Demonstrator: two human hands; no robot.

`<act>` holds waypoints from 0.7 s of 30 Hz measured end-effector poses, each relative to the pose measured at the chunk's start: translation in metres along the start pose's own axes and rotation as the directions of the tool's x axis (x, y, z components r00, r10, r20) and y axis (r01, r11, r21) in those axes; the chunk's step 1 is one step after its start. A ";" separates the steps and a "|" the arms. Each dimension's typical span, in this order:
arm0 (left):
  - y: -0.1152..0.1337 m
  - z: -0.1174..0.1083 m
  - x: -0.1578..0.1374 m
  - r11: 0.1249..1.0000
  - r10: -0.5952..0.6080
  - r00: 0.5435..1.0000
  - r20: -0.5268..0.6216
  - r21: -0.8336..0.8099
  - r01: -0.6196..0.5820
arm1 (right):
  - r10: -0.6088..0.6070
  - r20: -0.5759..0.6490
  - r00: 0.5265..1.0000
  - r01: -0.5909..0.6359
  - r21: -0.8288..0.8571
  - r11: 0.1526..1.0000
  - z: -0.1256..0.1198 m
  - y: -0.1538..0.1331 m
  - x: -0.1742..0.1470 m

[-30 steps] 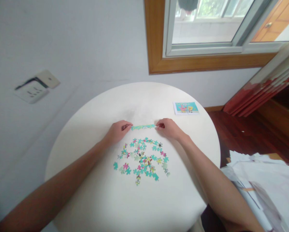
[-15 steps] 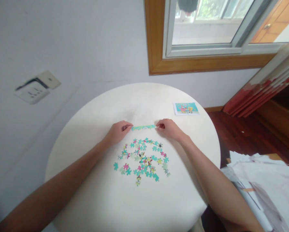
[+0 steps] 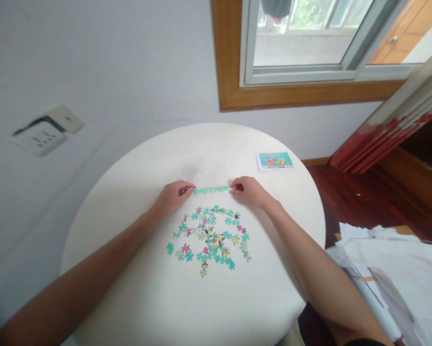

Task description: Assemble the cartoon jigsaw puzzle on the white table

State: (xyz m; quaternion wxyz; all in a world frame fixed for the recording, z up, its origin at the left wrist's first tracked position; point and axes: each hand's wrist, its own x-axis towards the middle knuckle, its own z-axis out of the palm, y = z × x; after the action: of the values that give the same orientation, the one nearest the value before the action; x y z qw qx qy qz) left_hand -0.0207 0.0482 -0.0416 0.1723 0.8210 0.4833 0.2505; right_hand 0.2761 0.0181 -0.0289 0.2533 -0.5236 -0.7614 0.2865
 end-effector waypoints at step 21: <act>0.003 -0.002 0.000 1.000 -0.012 1.000 0.004 -0.004 0.012 | -0.008 0.007 1.000 0.008 0.004 1.000 -0.001 -0.002 0.000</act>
State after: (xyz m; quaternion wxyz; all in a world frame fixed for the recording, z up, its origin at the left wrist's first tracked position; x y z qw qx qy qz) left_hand -0.0196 0.0470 -0.0377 0.1764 0.8183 0.4872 0.2487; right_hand 0.2754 0.0178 -0.0267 0.2528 -0.5192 -0.7637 0.2886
